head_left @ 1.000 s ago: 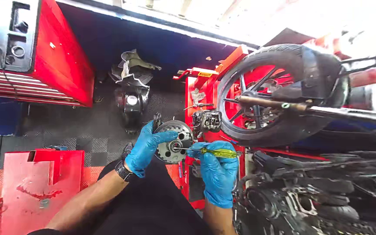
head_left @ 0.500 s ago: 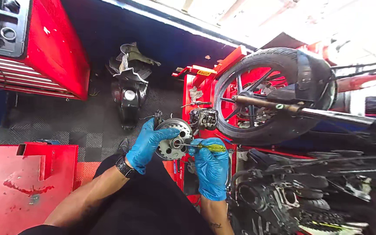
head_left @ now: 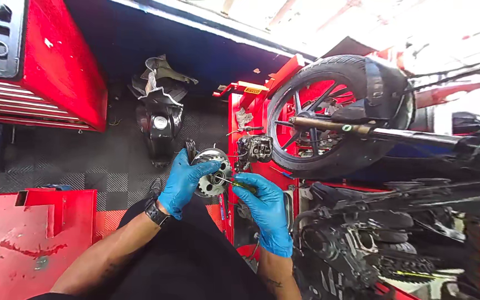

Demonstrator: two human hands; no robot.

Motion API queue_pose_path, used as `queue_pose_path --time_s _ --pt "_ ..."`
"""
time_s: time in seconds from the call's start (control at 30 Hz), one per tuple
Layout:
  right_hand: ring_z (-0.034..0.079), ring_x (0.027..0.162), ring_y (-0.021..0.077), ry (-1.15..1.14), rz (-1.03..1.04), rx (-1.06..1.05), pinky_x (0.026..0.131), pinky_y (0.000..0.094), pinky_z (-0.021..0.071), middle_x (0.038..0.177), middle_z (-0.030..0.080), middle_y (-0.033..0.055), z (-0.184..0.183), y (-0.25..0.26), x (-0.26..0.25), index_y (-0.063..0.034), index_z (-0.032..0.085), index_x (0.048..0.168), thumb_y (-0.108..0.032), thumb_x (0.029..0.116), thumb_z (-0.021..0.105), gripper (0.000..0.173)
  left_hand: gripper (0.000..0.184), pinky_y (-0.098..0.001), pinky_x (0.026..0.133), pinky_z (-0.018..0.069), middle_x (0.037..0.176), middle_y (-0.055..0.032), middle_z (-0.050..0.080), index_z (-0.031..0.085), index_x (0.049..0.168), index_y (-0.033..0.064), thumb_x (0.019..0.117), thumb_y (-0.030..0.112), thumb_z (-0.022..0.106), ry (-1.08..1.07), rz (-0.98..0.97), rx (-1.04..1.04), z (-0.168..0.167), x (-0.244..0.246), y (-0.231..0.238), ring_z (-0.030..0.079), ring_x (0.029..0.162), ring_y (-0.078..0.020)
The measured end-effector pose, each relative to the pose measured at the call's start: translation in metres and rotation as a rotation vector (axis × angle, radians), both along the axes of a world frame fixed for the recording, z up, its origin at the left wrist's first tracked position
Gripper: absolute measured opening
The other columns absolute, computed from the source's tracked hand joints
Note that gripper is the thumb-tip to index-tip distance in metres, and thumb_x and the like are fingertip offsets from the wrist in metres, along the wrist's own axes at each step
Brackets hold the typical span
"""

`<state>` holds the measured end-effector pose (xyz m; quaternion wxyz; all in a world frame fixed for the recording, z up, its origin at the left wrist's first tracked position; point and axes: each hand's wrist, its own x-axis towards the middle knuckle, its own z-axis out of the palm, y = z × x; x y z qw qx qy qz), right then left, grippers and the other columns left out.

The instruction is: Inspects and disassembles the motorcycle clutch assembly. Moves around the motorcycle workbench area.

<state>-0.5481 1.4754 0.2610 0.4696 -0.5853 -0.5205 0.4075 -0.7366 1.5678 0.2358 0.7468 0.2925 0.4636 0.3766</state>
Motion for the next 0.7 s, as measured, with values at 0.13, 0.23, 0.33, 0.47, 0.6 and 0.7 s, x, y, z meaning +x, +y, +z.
queue_pose_path --time_s 0.13,0.23,0.33,0.47,0.6,0.7 --pt "0.069 0.092 0.0097 0.203 0.032 -0.045 0.083 0.0271 0.0598 0.103 0.074 0.0036 -0.019 -0.002 0.007 -0.0002 0.073 0.106 0.002 0.0901 0.07 0.017 0.039 -0.032 0.083 0.0617 0.097 -0.0099 0.072 0.059 0.115 -0.0026 0.0811 0.006 0.078 -0.024 -0.026 0.002 0.0 -0.001 0.0 0.072 0.09 -0.0161" --pt "0.069 0.09 0.01 0.398 0.038 -0.048 0.082 0.0288 0.0603 0.102 0.073 0.0014 -0.035 -0.007 0.01 -0.0058 0.074 0.107 -0.004 0.0908 0.073 0.016 0.043 -0.0319 0.084 0.0616 0.098 -0.0099 0.072 0.059 0.117 -0.0026 0.0803 0.008 0.079 0.003 -0.041 0.016 -0.003 -0.002 -0.002 0.072 0.091 -0.0162" --pt "0.069 0.089 0.0124 0.557 0.025 -0.026 0.081 0.0314 0.0604 0.101 0.072 0.0024 -0.042 -0.014 0.012 -0.0066 0.069 0.116 -0.007 0.091 0.074 0.026 0.047 -0.0328 0.085 0.0615 0.102 -0.0093 0.073 0.06 0.12 -0.0019 0.0796 0.012 0.079 0.07 -0.073 0.032 -0.007 -0.002 -0.004 0.072 0.094 -0.0162" --pt "0.069 0.088 0.0112 0.599 -0.023 0.016 0.079 0.0299 0.0599 0.105 0.072 0.0017 -0.036 -0.037 0.019 -0.0061 0.066 0.13 -0.01 0.0939 0.072 0.036 0.043 -0.0364 0.083 0.0626 0.103 -0.0097 0.073 0.061 0.121 -0.0016 0.0826 0.014 0.075 0.13 -0.135 0.078 -0.011 -0.001 -0.012 0.072 0.093 -0.0176" --pt "0.068 0.087 0.0103 0.557 -0.196 0.032 0.079 0.0299 0.0584 0.105 0.072 0.0028 -0.038 -0.115 0.027 -0.0042 0.071 0.117 -0.005 0.0971 0.061 0.022 0.043 -0.0349 0.084 0.0627 0.107 -0.0056 0.073 0.059 0.128 0.0002 0.0885 0.014 0.065 0.164 -0.3 0.178 -0.011 0.004 -0.026 0.072 0.095 -0.0134" --pt "0.066 0.084 0.0106 0.607 -0.421 0.006 0.078 0.0299 0.0571 0.099 0.072 0.0025 -0.055 -0.203 0.018 -0.0056 0.071 0.115 -0.01 0.0967 0.062 0.021 0.034 -0.0305 0.084 0.0622 0.102 0.0011 0.073 0.056 0.126 0.0024 0.0932 0.011 0.056 0.083 -0.489 0.221 -0.026 0.011 -0.035 0.072 0.092 -0.0072"
